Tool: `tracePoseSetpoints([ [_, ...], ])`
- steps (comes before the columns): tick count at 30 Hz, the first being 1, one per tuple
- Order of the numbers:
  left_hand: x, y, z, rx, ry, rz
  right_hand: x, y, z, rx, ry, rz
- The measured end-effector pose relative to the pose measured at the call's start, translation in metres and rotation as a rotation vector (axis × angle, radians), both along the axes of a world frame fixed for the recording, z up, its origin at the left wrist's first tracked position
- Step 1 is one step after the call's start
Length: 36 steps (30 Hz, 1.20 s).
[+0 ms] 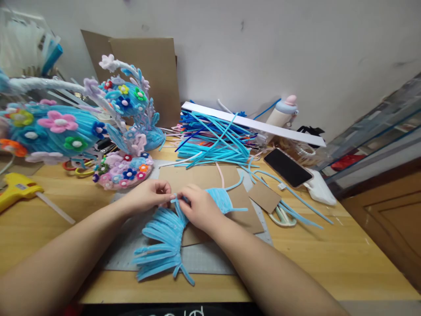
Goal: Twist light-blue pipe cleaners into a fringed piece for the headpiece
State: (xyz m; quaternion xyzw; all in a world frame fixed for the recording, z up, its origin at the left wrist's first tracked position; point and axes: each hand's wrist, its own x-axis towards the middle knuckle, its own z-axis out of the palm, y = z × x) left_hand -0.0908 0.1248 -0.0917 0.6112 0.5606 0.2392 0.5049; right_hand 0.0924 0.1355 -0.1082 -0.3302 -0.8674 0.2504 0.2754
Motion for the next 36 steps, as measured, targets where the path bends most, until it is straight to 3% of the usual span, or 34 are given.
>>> tracePoseSetpoints([
  [4, 0.001, -0.003, 0.000, 0.071, 0.079, -0.134, 0.000, 0.000, -0.001, 0.003, -0.010, -0.042],
  [8, 0.002, -0.004, -0.003, 0.164, 0.105, -0.150, -0.001, -0.002, 0.004, 0.037, 0.001, -0.053],
  [16, -0.008, -0.004, 0.002, 0.125, 0.282, -0.146, 0.001, 0.000, 0.000, 0.165, -0.196, -0.091],
  [21, -0.026, -0.006, 0.018, 0.094, 0.363, -0.254, 0.002, 0.001, -0.005, 0.152, -0.217, -0.098],
  [25, -0.035, -0.007, 0.028, 0.074, 0.432, -0.253, 0.001, 0.000, -0.005, 0.152, -0.231, -0.092],
  [36, -0.045, -0.008, 0.028, 0.072, 0.441, -0.285, 0.003, 0.002, -0.007, 0.145, -0.270, -0.220],
])
